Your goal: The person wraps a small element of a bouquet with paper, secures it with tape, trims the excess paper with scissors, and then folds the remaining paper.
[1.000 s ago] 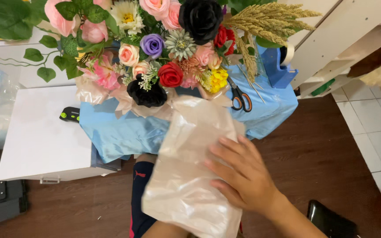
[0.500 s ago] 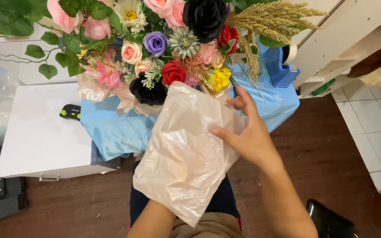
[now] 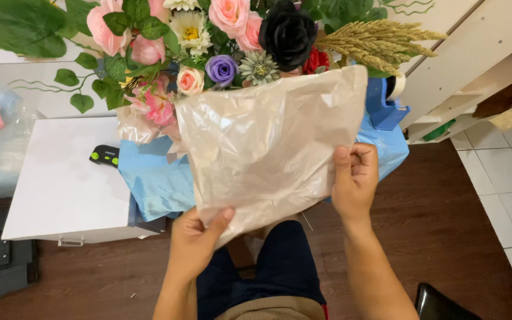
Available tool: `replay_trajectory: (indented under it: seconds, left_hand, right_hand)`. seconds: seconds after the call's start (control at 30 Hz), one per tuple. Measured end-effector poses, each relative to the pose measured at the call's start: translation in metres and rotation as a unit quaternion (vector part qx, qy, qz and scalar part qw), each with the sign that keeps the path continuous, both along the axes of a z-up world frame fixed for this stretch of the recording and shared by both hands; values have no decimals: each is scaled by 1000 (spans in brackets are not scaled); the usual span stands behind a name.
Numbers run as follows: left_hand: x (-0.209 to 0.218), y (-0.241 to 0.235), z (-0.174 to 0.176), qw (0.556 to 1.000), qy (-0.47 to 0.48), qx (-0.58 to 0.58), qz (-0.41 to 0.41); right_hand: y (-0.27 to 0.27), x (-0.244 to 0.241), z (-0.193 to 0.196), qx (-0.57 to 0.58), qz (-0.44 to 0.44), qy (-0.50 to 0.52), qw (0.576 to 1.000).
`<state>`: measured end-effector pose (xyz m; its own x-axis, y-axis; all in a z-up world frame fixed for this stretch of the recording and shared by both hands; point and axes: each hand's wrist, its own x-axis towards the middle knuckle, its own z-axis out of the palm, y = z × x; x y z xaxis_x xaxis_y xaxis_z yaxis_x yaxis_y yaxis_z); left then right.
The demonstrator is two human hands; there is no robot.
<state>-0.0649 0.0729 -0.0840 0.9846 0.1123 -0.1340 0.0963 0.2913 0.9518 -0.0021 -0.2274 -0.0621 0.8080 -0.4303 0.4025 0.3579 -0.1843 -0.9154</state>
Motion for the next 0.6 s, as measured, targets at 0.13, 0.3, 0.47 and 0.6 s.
replay_trajectory:
  seconds: [0.13,0.3,0.47,0.6]
  left_hand:
    - [9,11,12,989,-39,87,111]
    - [12,27,1,960,-105,178,189]
    - [-1,79,-1,957,-121,154,213]
    - [-33,144,0,956,-125,182,192]
  right_hand:
    - [4,9,-11,46,19,-32,998]
    - [24,5,-12,63,59,-41,995]
    - [71,6,-39,146,204,45,967]
    - [128,13,-58,176,306,116,928]
